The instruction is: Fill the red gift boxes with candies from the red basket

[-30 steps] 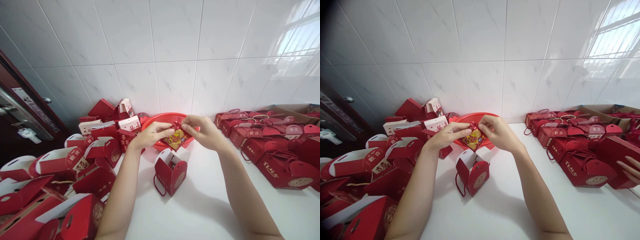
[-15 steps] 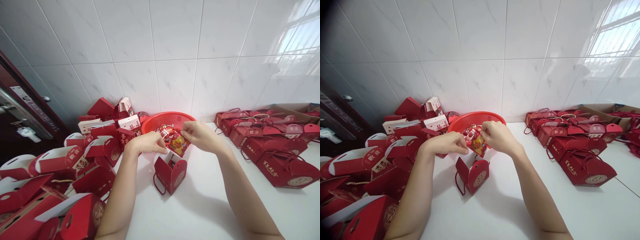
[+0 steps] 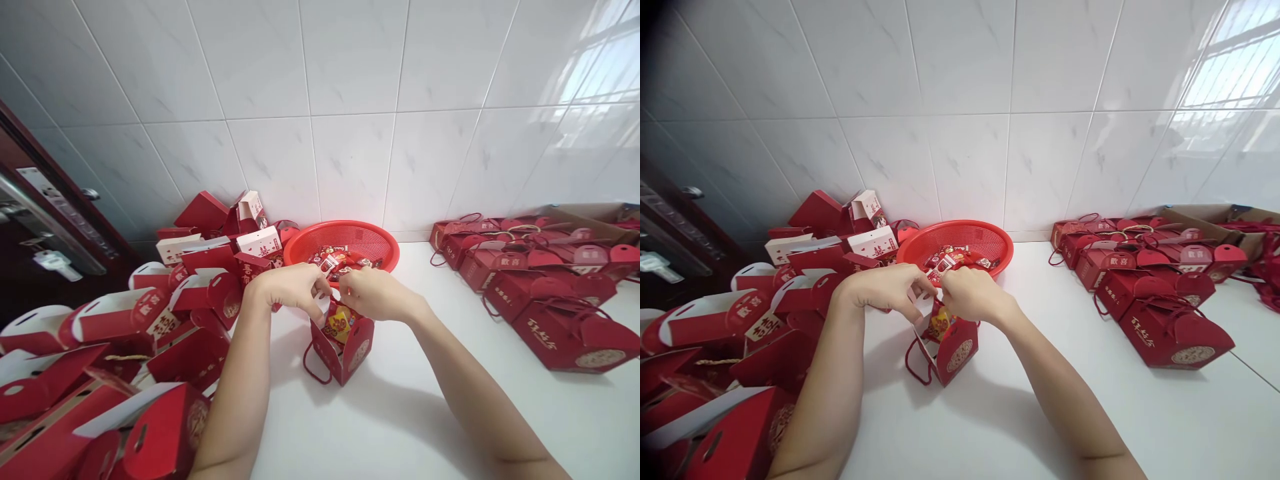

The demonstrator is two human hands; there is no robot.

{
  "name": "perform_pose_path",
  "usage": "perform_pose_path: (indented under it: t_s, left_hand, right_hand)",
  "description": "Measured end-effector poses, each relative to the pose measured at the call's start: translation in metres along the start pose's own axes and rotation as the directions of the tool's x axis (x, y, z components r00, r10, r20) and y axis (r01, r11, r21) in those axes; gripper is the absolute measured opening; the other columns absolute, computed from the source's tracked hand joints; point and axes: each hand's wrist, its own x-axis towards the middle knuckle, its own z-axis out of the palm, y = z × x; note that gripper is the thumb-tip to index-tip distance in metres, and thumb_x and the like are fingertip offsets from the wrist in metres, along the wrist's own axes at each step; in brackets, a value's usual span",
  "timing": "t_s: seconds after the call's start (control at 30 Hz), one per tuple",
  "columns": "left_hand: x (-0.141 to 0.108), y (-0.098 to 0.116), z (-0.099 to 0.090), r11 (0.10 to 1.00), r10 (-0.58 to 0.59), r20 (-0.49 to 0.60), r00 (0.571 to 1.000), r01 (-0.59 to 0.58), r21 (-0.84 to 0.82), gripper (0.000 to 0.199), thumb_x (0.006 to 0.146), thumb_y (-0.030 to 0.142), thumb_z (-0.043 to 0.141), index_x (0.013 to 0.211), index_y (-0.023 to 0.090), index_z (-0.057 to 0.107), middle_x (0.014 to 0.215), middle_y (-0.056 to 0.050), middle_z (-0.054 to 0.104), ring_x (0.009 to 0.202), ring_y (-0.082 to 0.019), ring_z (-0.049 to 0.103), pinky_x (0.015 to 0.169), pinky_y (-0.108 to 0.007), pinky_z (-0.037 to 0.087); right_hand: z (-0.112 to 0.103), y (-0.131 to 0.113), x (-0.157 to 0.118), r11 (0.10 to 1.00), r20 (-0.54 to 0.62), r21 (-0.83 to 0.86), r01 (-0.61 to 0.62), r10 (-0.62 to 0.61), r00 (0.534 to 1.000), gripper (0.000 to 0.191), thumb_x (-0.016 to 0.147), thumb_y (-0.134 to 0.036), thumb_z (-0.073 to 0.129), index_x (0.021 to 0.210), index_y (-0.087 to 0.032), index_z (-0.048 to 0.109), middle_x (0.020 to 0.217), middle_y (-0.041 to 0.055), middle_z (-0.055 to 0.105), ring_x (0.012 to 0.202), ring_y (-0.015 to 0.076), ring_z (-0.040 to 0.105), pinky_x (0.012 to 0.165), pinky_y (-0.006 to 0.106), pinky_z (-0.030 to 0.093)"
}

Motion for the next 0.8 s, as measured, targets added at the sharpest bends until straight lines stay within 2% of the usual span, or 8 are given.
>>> perform_pose_path:
  t_s: [0.1,0.2,0.3,0.37,0.43,0.53,0.63,0.8]
  left_hand:
    - [0.0,0.001,0.0,0.999,0.023,-0.024,0.999,-0.022,0.036,0.043,0.053,0.037,0.077,0.093,0.019,0.076,0.068,0.002,0.055,0.057,-0.014,0.047,0.044,-0.024,0.031]
    - [0.001,0.001,0.0,0.997,0.062,-0.03,0.998,-0.06,0.055,0.04,0.054,0.037,0.077,0.09,0.018,0.077,0.07,0.001,0.06,0.059,-0.015,0.05,0.047,-0.024,0.033]
    - [0.001,0.002,0.0,0.993,0.109,-0.004,0.994,-0.109,0.039,0.037,0.056,0.036,0.076,0.089,0.02,0.077,0.074,0.001,0.063,0.063,-0.016,0.054,0.049,-0.023,0.034]
    - [0.001,0.003,0.0,0.987,0.154,0.025,0.988,-0.155,0.03,0.034,0.058,0.035,0.076,0.089,0.022,0.077,0.078,0.001,0.066,0.067,-0.016,0.056,0.052,-0.022,0.035]
    - [0.0,0.004,0.001,0.979,0.202,0.029,0.979,-0.203,0.031,0.034,0.06,0.034,0.075,0.092,0.023,0.077,0.085,0.001,0.068,0.073,-0.016,0.058,0.058,-0.022,0.038]
    - [-0.003,0.006,0.001,0.973,0.227,-0.018,0.974,-0.226,0.05,0.048,0.06,0.034,0.078,0.107,0.023,0.076,0.1,-0.002,0.069,0.087,-0.02,0.061,0.069,-0.023,0.043]
    - [-0.002,0.008,0.002,0.968,0.243,-0.02,0.97,-0.241,0.062,0.066,0.061,0.035,0.081,0.125,0.024,0.069,0.108,-0.004,0.067,0.096,-0.022,0.06,0.077,-0.025,0.045]
    - [0.011,0.008,0.005,0.946,0.321,-0.012,0.947,-0.32,0.051,0.072,0.062,0.036,0.082,0.131,0.024,0.066,0.11,-0.005,0.067,0.101,-0.024,0.06,0.08,-0.027,0.045]
  right_hand:
    - [0.0,0.006,-0.001,0.998,-0.055,-0.044,-0.037,0.035,0.998,0.017,0.089,-0.018,0.051,0.074,-0.02,0.058,0.067,0.0037,0.059,0.062,0.0167,0.051,0.055,0.028,0.026]
    - [-0.003,0.009,-0.004,1.0,-0.077,-0.017,-0.008,0.007,0.997,0.018,0.09,-0.017,0.05,0.078,-0.021,0.062,0.067,0.0033,0.061,0.064,0.017,0.054,0.056,0.028,0.028]
    - [-0.007,0.005,-0.008,0.993,0.064,0.075,0.091,-0.096,0.993,0.016,0.087,-0.015,0.054,0.091,-0.02,0.069,0.078,0.004,0.069,0.068,0.0163,0.058,0.056,0.027,0.032]
    - [-0.01,0.003,-0.01,0.977,0.214,0.155,0.145,-0.176,0.961,0.019,0.087,-0.016,0.058,0.099,-0.021,0.071,0.085,0.0039,0.072,0.07,0.0156,0.061,0.055,0.025,0.035]
    - [-0.016,0.005,-0.013,0.962,0.267,0.216,0.169,-0.224,0.937,0.02,0.087,-0.019,0.059,0.104,-0.021,0.071,0.087,0.0037,0.073,0.071,0.0154,0.063,0.056,0.024,0.038]
    - [-0.028,0.015,-0.022,0.956,0.126,0.231,0.181,-0.214,0.969,0.019,0.09,-0.024,0.058,0.104,-0.02,0.069,0.087,0.0046,0.072,0.074,0.0164,0.063,0.059,0.025,0.041]
    - [-0.036,0.029,-0.036,0.97,-0.003,0.207,0.126,-0.128,0.992,0.014,0.09,-0.027,0.058,0.098,-0.021,0.068,0.089,0.0045,0.071,0.077,0.018,0.064,0.059,0.026,0.041]
    - [-0.022,0.039,-0.055,0.997,-0.075,0.064,-0.038,0.043,0.996,0.017,0.083,-0.034,0.069,0.093,-0.021,0.066,0.088,0.0049,0.068,0.076,0.0193,0.062,0.06,0.027,0.04]
